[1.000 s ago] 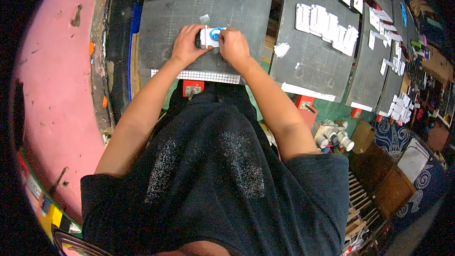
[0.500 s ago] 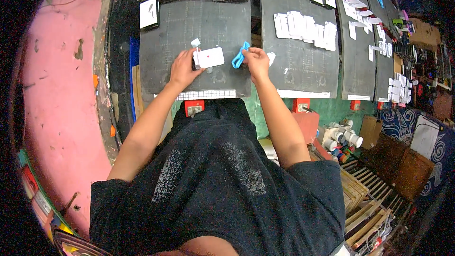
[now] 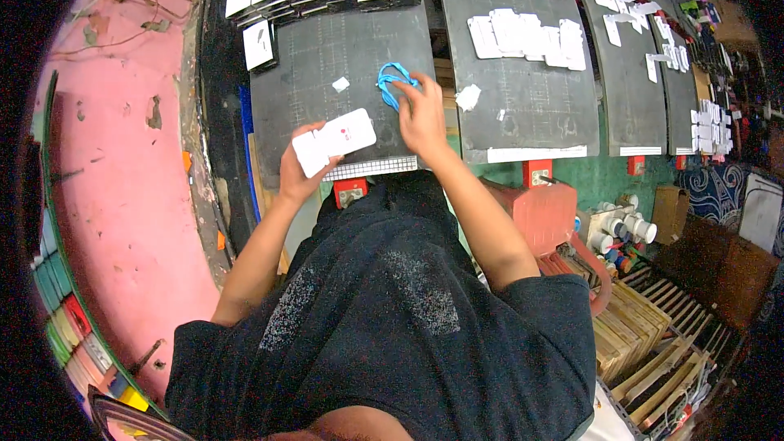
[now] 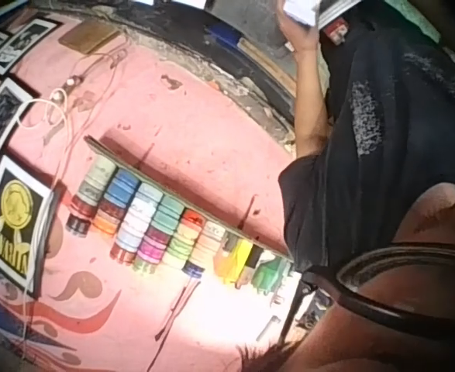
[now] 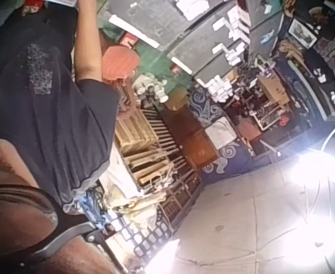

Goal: Assembling and packaging white plastic promotional items or stands labeled 'IDX Mobile'.

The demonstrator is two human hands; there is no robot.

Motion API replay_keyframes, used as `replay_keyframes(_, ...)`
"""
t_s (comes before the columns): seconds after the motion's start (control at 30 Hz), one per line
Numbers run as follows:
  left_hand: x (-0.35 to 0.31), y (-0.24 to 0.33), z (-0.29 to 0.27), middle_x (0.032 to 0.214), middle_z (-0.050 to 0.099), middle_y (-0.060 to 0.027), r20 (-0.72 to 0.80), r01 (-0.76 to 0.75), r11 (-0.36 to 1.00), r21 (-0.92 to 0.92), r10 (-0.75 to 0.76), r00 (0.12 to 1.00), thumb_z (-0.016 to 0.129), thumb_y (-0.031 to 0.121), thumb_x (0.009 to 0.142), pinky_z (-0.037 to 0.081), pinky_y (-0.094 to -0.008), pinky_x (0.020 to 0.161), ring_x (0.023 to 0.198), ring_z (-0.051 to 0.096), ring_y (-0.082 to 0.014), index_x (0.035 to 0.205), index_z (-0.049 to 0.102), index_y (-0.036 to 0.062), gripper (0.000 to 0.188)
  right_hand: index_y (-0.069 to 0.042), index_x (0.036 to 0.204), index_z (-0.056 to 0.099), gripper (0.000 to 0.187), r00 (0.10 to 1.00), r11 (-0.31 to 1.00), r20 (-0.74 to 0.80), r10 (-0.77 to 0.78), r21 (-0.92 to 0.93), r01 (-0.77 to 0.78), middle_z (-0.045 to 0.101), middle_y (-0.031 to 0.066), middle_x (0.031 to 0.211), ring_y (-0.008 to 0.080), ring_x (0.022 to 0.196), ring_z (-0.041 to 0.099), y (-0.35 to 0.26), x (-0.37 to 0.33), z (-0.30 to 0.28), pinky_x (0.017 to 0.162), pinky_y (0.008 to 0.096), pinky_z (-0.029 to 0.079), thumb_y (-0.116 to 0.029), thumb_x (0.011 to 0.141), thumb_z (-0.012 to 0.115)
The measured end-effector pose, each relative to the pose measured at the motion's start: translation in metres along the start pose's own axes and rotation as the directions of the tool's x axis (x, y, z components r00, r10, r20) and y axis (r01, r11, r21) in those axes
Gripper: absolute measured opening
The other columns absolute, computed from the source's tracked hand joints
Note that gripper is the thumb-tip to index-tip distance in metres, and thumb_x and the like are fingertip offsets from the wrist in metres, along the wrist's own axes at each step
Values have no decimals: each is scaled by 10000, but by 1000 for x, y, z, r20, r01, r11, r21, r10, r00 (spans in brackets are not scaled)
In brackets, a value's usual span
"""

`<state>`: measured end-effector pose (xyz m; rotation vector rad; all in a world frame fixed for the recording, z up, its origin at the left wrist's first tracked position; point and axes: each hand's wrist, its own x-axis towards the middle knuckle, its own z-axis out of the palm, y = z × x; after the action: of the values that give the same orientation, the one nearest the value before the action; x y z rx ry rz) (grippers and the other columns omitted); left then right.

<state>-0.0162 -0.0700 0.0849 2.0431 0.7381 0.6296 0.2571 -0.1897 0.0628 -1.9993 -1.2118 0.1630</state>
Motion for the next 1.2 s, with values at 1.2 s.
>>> replay_keyframes(1.2, 102, 227, 242, 1216, 741, -198, 662, -171, 983, 67, 84, 745, 994, 378, 792, 595, -479, 965, 1120, 736, -411, 1362, 644, 29, 754, -140, 1428, 587, 580, 594, -202, 637, 491, 746, -634, 719, 73, 1261, 197, 1149, 758, 121, -114, -219, 896, 428, 663, -629, 1181, 397)
